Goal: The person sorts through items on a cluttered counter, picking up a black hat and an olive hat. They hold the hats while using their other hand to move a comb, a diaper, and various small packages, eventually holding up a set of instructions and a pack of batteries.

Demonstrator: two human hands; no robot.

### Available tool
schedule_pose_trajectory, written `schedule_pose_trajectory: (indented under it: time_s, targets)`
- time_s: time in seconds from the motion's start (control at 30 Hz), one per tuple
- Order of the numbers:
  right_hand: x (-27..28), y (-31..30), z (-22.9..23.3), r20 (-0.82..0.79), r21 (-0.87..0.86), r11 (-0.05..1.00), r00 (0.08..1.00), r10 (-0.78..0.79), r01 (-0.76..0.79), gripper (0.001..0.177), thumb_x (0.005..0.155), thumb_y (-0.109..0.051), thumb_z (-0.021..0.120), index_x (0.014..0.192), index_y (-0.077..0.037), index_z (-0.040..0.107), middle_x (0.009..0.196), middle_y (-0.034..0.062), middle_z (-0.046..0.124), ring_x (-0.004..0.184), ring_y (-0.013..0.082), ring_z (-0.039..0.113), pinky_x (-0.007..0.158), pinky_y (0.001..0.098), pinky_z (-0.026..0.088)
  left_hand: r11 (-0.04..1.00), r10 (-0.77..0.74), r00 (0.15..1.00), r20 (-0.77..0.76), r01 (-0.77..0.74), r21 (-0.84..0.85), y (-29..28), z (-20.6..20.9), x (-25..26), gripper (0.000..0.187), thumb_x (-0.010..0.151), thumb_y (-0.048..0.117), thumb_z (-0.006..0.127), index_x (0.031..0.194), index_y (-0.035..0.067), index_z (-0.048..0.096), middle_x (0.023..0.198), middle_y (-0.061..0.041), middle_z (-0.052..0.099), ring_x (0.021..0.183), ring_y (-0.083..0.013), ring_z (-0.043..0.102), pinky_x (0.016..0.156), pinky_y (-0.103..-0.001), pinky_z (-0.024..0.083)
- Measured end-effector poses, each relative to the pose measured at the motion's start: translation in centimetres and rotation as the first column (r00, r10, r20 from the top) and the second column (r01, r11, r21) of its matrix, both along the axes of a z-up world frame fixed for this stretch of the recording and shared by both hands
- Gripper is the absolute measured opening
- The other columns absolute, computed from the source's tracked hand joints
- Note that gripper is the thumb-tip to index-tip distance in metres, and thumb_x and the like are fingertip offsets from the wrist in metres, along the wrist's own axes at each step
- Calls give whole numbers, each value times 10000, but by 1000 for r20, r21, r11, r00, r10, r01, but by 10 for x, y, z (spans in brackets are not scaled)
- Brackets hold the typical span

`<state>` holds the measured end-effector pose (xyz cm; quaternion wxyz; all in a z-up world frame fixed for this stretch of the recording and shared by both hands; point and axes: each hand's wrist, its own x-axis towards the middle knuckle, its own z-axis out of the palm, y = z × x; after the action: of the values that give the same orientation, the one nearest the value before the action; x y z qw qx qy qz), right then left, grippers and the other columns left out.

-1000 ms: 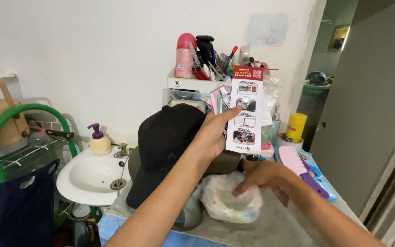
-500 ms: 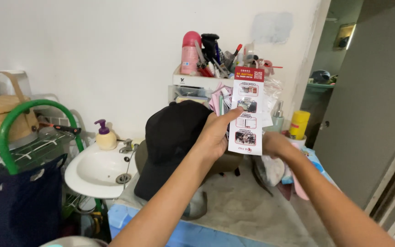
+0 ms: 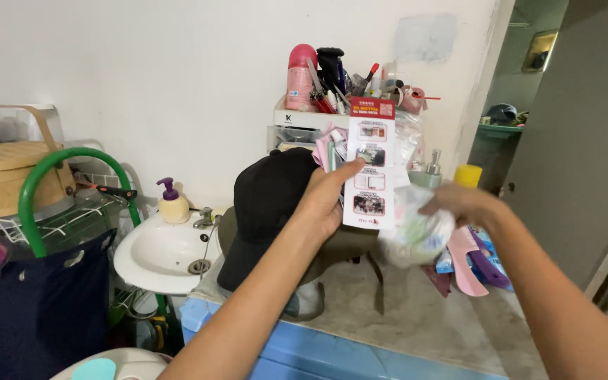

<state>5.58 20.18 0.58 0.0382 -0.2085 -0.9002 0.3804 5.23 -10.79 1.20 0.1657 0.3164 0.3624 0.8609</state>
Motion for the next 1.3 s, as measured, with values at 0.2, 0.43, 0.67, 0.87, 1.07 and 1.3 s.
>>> schedule_pose_trajectory:
  time_s: [0.2,0.43,0.67,0.87,1.07,1.3]
  targets:
    - [13,-21,-33,-89,810,584,971,221,-59,881,626,-381,1006,1354,-100,599,1335,230,539,1153,393,539,853,477,502,999,-36,999,-20,36,-5,7,-13,8,349,945,110,664,1242,-72,633,1121,-160,729,957,-235,739,805,-391,630]
    - [8,-71,-54,-11,208,889,908,419,-408,255,750,-117,804,998,-117,863,898,16,832,853,166,725,745,327,569,999,47,999,-17,-47,-6,-11,-10,0,341,953,122,670,1227,-76,630,1096,-160,732,941,-234,738,792,-381,629]
    - [5,-128,-116,-339,252,949,902,268,-188,397,710,-185,855,1096,-134,780,966,84,819,907,242,785,819,368,586,997,69,997,-41,-68,28,-17,-28,-4,350,950,112,675,1250,-60,618,1097,-149,726,942,-223,734,785,-370,624]
    - [8,-147,-112,-218,405,913,975,38,55,541,748,-487,827,1195,-201,725,1149,123,741,1099,365,676,915,485,506,996,83,997,-8,-83,-17,-9,-30,-4,360,943,110,667,1253,-63,611,1102,-153,729,946,-226,742,793,-372,632]
    - [19,-145,-99,-239,431,901,969,56,54,505,718,-401,807,1159,-165,732,1090,168,749,1056,395,701,877,483,554,996,84,990,-113,-82,17,-23,4,10,345,961,101,658,1246,-88,621,1101,-162,729,943,-231,738,793,-370,630]
    - [24,-130,-71,-324,577,816,928,184,40,322,697,-350,837,841,-62,829,851,181,766,825,353,732,854,418,564,986,117,975,-191,-91,139,-57,53,-10,336,951,84,655,1252,-54,599,1110,-162,715,953,-234,738,808,-384,636]
